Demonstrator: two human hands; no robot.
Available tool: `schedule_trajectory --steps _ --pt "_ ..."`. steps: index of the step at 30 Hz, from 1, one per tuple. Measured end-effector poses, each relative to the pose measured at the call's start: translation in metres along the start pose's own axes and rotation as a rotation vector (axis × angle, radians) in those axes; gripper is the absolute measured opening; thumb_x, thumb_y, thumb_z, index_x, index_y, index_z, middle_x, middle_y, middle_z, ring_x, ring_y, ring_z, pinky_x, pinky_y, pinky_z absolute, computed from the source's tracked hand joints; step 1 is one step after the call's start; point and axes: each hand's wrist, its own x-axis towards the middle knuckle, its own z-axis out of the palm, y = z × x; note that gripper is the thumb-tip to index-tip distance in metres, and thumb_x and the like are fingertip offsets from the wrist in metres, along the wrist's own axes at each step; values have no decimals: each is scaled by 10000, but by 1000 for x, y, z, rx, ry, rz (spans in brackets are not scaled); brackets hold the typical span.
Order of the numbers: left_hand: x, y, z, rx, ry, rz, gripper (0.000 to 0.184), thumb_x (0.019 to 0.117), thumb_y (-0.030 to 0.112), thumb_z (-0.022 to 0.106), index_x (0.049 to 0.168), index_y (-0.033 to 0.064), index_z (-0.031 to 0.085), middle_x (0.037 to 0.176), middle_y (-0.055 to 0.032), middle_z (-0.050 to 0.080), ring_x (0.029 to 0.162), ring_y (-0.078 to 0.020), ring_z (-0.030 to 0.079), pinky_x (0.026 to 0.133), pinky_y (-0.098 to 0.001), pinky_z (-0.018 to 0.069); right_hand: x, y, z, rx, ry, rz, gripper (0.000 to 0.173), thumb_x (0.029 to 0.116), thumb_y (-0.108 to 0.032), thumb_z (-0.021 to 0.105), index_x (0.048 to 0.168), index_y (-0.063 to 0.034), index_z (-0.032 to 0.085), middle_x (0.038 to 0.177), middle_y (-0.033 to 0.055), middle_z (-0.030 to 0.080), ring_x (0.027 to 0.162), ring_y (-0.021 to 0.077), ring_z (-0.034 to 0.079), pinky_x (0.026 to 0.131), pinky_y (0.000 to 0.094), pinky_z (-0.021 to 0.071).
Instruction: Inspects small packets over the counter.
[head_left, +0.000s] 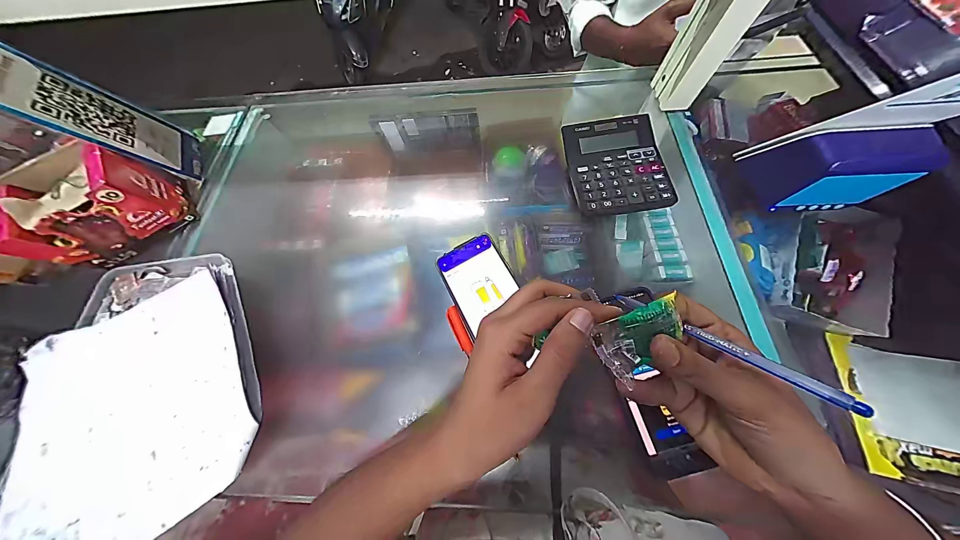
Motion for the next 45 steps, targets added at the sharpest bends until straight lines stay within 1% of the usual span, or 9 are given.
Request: schedule_trajectory --steps 10,15,22,26,30,32,36,42,45 --pt "1 -1 0 5 8 -14 321 1047 49 453 1282 -45 650 1166 -61 664 1044 -39 617 896 -201 528 0 -1 0 7 -20 -6 175 922 -56 719 1079 -57 642 1072 111 739 921 199 767 767 347 663" --pt "2 -1 0 -82 10 -82 482 1028 5 504 1497 -58 417 1364 -143 614 1136 -95 651 932 -236 559 1 -1 -1 -16 7 -51 182 936 -68 708 1101 -43 635 1068 123 735 891 201 769 745 340 666" --pt "4 2 -2 -206 -12 -147 738 997 -2 601 1605 45 185 1290 -142 673 1136 -192 694 958 -297 587 5 -3 -3 -149 77 -137 246 948 -116 715 1166 -57 616 1064 93 724 872 133 742 737 255 639" --pt "5 0 -2 -187 39 -154 817 903 -40 715 1571 21 248 1120 -96 741 897 -133 743 804 -243 621 10 0 -4 -307 159 -252 223 898 -121 774 1078 -87 645 1017 51 719 921 91 709 838 237 602" --pt "7 -8 -3 -49 19 -171 824 860 20 788 1535 -3 316 1000 -61 767 767 -104 734 701 -218 617 16 -5 -11 -313 98 -134 260 906 -117 761 1110 -40 619 1153 131 716 1024 161 712 897 284 590" --pt "7 -11 -5 28 -25 -205 833 855 75 808 1529 9 323 1009 -47 767 737 -91 723 651 -208 606 18 -3 -9 -338 131 -43 224 868 -75 777 1031 -52 625 1015 88 728 917 139 721 839 282 607" --pt "15 -4 -10 -50 -37 -271 761 855 21 793 1483 -14 364 1165 -120 710 906 -170 741 813 -289 631 26 -1 -10 -402 231 -99 192 851 -21 767 972 -42 619 920 78 708 817 125 703 743 259 607" --pt "21 -3 -19 -132 35 -277 383 904 -12 715 1259 -28 574 862 -20 716 761 -104 701 750 -262 601 26 2 -7 -353 238 -191 189 870 9 734 968 -44 582 917 78 703 805 136 709 746 289 620" --pt "22 -3 -21 -171 63 -284 310 919 -11 692 1216 -26 602 835 -16 714 741 -93 688 720 -246 583 24 3 -5 -350 228 -225 194 862 0 745 944 -58 579 884 70 703 773 111 701 696 247 604"
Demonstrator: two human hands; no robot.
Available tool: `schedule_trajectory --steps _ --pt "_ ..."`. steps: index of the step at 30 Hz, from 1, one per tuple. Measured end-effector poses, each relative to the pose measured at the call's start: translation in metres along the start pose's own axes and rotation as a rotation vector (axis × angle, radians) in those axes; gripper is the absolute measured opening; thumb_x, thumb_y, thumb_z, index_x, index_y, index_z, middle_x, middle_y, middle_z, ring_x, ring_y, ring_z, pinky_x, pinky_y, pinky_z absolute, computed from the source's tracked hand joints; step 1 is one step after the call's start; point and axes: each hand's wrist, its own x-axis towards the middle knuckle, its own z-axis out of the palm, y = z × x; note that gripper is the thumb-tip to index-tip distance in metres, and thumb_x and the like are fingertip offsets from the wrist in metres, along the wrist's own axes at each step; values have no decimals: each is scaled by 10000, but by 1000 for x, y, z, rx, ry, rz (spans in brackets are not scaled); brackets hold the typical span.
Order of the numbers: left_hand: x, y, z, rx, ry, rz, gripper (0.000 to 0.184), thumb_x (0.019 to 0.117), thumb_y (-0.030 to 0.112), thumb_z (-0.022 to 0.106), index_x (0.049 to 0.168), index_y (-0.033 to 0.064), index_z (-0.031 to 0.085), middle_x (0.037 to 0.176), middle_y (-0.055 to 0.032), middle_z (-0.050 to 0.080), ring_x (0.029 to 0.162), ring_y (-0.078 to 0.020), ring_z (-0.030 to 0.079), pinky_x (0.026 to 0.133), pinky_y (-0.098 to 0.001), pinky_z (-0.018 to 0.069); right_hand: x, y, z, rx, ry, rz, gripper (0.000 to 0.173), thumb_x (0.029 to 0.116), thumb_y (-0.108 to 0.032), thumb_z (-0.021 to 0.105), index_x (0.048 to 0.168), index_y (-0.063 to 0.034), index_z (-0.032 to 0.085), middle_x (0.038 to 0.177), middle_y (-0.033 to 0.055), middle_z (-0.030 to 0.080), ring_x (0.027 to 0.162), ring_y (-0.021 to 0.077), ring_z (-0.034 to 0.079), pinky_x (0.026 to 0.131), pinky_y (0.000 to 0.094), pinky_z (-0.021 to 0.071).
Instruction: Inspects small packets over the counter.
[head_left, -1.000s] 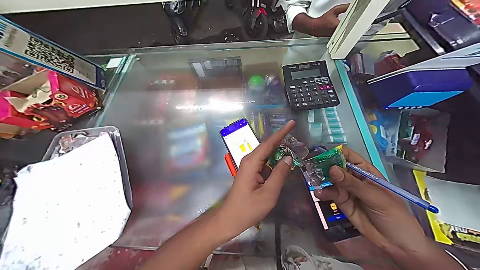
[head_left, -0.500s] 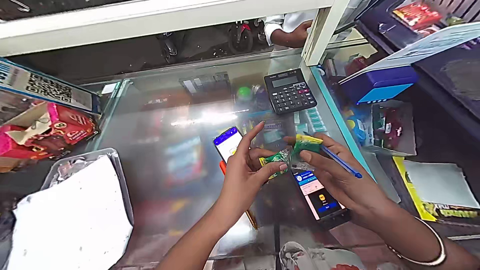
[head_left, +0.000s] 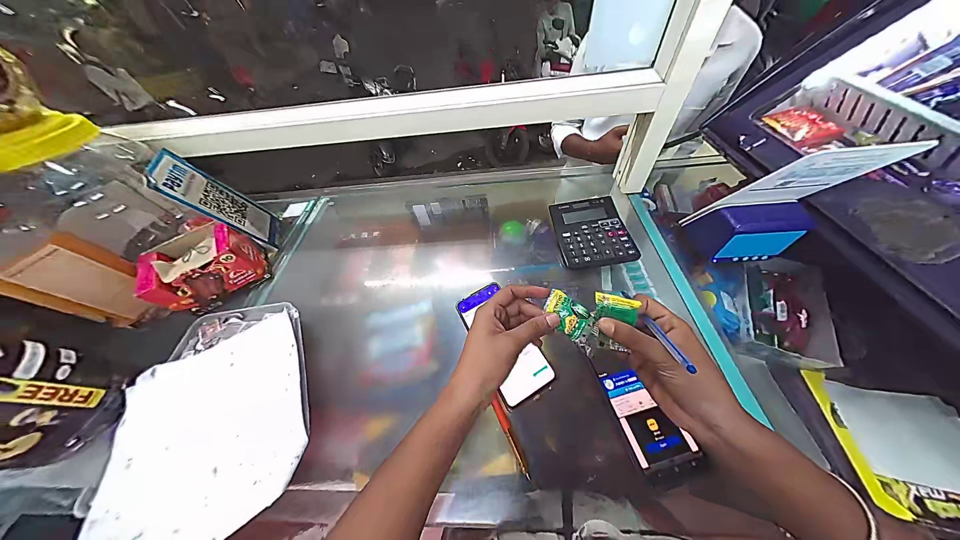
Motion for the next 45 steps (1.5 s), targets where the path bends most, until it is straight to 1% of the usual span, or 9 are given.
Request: schedule_trajectory --steps 12,27,30,32,34,38,40,42,45 --pt "1 -4 -2 120 53 172 281 1003 28 586 1275 -39 576 939 -29 708 847 -100 703 813 -270 599 -2 -7 -3 45 -24 -53 183 887 24 700 1006 -41 576 946 121 739 816 180 754 735 282 635" --pt "0 -6 -1 169 38 217 232 1037 39 526 1249 -33 587 972 -39 708 817 -92 700 758 -250 601 5 -4 -10 105 -33 22 150 932 -48 705 1057 -21 626 962 119 727 802 171 742 744 296 640" --pt "-1 -7 0 184 41 233 216 1042 35 506 1222 -34 602 999 -39 707 803 -80 696 744 -235 601 3 4 -9 -176 7 -282 127 890 -33 744 957 -59 639 969 40 730 852 94 702 748 228 590" --pt "-2 -7 1 181 30 232 194 1042 35 486 1177 -25 612 995 -22 692 784 -57 675 723 -215 588 2 8 -16 -431 -59 -650 122 912 -37 705 996 -125 702 1194 24 721 1129 120 680 950 261 577" --pt "-4 -6 1 167 4 211 179 1047 42 472 1143 -6 614 966 1 685 754 -38 659 702 -201 576 1 6 -21 -676 -75 -937 127 955 -91 634 1010 -205 652 1269 -34 656 1274 106 576 1081 277 480" --pt "-6 -6 2 160 -39 187 183 1050 50 466 1140 7 619 972 9 679 755 -30 653 704 -189 570 1 5 -22 -817 -15 -1181 94 966 -127 650 944 -214 622 1287 -61 595 1302 87 510 1081 241 436" --pt "-7 -7 3 165 -46 190 179 1047 49 474 1142 6 620 968 8 678 764 -30 657 708 -188 572 0 6 -23 -813 -24 -1157 98 955 -122 652 960 -212 612 1250 -64 597 1276 83 519 1085 251 428" --pt "-6 -9 5 193 -35 245 178 1044 49 491 1146 -11 623 967 -6 679 784 -43 661 720 -202 575 -1 6 -22 -705 -98 -1017 110 957 -158 706 1045 -195 652 1136 -84 678 1172 58 611 1064 259 479" --pt "-7 -15 7 326 -14 409 201 1036 57 519 1154 -53 639 983 -39 699 824 -33 664 757 -208 575 -6 3 -9 -452 -148 -579 191 874 -177 786 1051 -187 717 991 -111 750 928 -10 700 836 163 584"
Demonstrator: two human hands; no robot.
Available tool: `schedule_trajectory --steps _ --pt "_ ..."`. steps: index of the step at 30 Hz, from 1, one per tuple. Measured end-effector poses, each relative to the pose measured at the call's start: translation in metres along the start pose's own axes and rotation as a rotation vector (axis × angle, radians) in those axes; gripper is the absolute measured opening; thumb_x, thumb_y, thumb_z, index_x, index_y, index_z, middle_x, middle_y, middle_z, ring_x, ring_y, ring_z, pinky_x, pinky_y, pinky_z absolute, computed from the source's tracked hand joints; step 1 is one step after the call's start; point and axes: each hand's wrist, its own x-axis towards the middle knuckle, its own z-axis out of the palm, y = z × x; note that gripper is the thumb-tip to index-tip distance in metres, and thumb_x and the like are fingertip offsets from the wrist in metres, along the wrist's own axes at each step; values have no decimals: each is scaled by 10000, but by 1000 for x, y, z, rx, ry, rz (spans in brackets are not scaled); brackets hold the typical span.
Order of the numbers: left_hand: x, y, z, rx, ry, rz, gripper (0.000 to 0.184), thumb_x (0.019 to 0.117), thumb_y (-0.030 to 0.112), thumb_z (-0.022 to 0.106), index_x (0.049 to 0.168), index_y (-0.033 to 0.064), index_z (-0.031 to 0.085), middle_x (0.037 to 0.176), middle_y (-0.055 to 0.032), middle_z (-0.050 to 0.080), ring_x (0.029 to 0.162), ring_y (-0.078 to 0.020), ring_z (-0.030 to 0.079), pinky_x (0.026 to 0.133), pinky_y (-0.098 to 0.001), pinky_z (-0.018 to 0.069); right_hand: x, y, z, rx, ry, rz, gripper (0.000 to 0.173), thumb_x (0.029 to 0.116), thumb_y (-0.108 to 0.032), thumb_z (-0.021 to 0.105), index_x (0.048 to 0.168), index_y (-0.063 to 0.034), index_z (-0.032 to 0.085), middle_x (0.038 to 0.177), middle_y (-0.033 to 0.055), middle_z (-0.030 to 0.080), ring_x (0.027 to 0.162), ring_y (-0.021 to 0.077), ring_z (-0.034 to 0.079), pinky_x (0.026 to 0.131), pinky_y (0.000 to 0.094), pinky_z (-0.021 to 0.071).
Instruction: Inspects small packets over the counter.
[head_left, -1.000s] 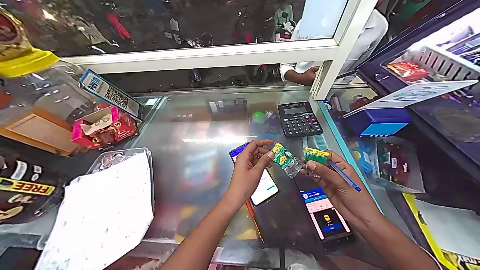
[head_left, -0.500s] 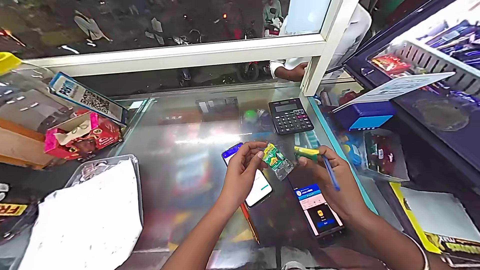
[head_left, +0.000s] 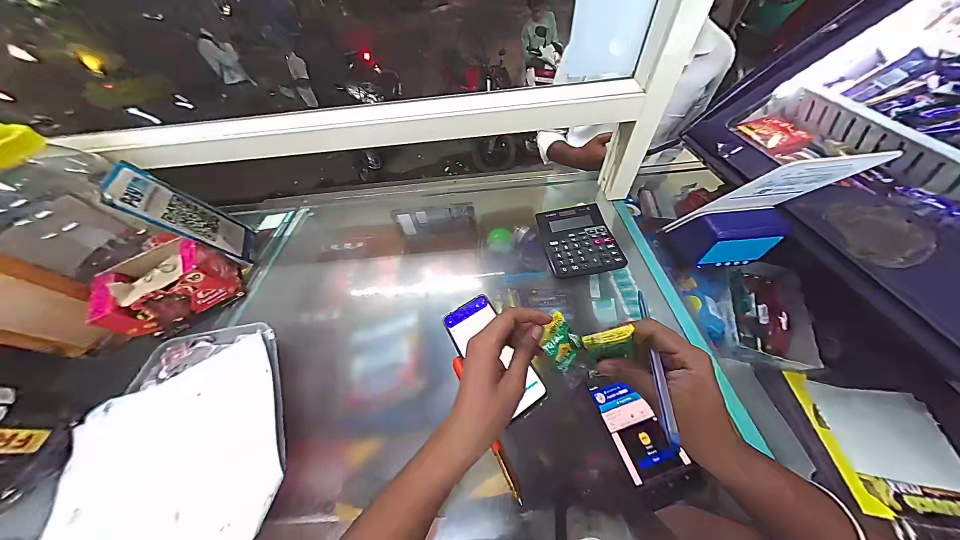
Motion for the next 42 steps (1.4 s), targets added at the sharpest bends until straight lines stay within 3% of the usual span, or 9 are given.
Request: schedule_trajectory --steps 2,5,8,11,15,21,24,30,42 --pt "-3 0 4 21 -44 69 207 1037 45 512 1152 -67 643 1015 -74 693 855 -45 661 781 -216 572 -1 4 5 26 2 146 180 867 -193 785 1026 -139 721 1048 -53 746 944 30 703 818 180 587" --pt "-3 -3 7 57 -62 153 212 1042 44 509 1148 -56 663 1026 -106 690 881 -61 662 809 -211 565 -1 15 5 70 -62 192 363 889 -179 762 1210 -21 705 1376 82 648 1187 120 662 967 242 565" --pt "-2 -7 7 70 -43 164 226 1045 66 520 1199 -50 637 1080 -112 719 913 -59 692 836 -219 573 2 7 9 68 -65 288 257 909 -90 705 1163 -55 698 1124 -33 745 987 16 699 856 196 583" --pt "-2 -4 12 38 -29 68 263 1018 38 556 1238 -95 608 1101 -137 724 903 -78 707 818 -251 590 0 8 11 66 -110 296 373 964 -8 621 1328 66 593 1220 65 715 1071 28 681 951 222 560" --pt "-3 -2 17 -126 -118 -62 478 967 27 638 1359 -160 441 1261 -186 652 1084 -145 696 969 -357 580 -3 18 14 -41 -173 259 395 1026 -115 581 1364 89 563 1232 142 706 1084 82 685 988 286 535" --pt "-3 -2 20 -211 -7 -228 539 905 -58 674 1365 -137 403 1117 -104 704 986 -112 715 919 -318 596 -2 16 15 -68 -245 217 426 1042 -79 533 1424 109 505 1262 219 683 1140 208 686 1032 373 519" --pt "-1 -3 20 -293 4 -302 498 885 -95 674 1325 -119 443 1171 -113 691 1008 -122 713 915 -316 598 -2 20 14 -71 -244 186 417 1042 -76 536 1418 101 518 1240 208 695 1118 199 694 1013 371 529" --pt "-2 -12 20 -245 35 -306 128 872 -50 704 998 -73 707 1289 -135 651 1119 -118 669 947 -281 582 -2 20 13 -54 -260 189 412 1046 -103 537 1420 72 533 1295 173 681 1170 130 669 1041 302 511" --pt "-12 -10 24 -154 39 -184 274 1001 114 617 1183 -91 618 1037 -99 706 913 -74 691 867 -258 582 -3 23 11 -95 -176 217 453 913 -164 725 1313 28 633 1131 56 748 965 53 721 859 231 600"
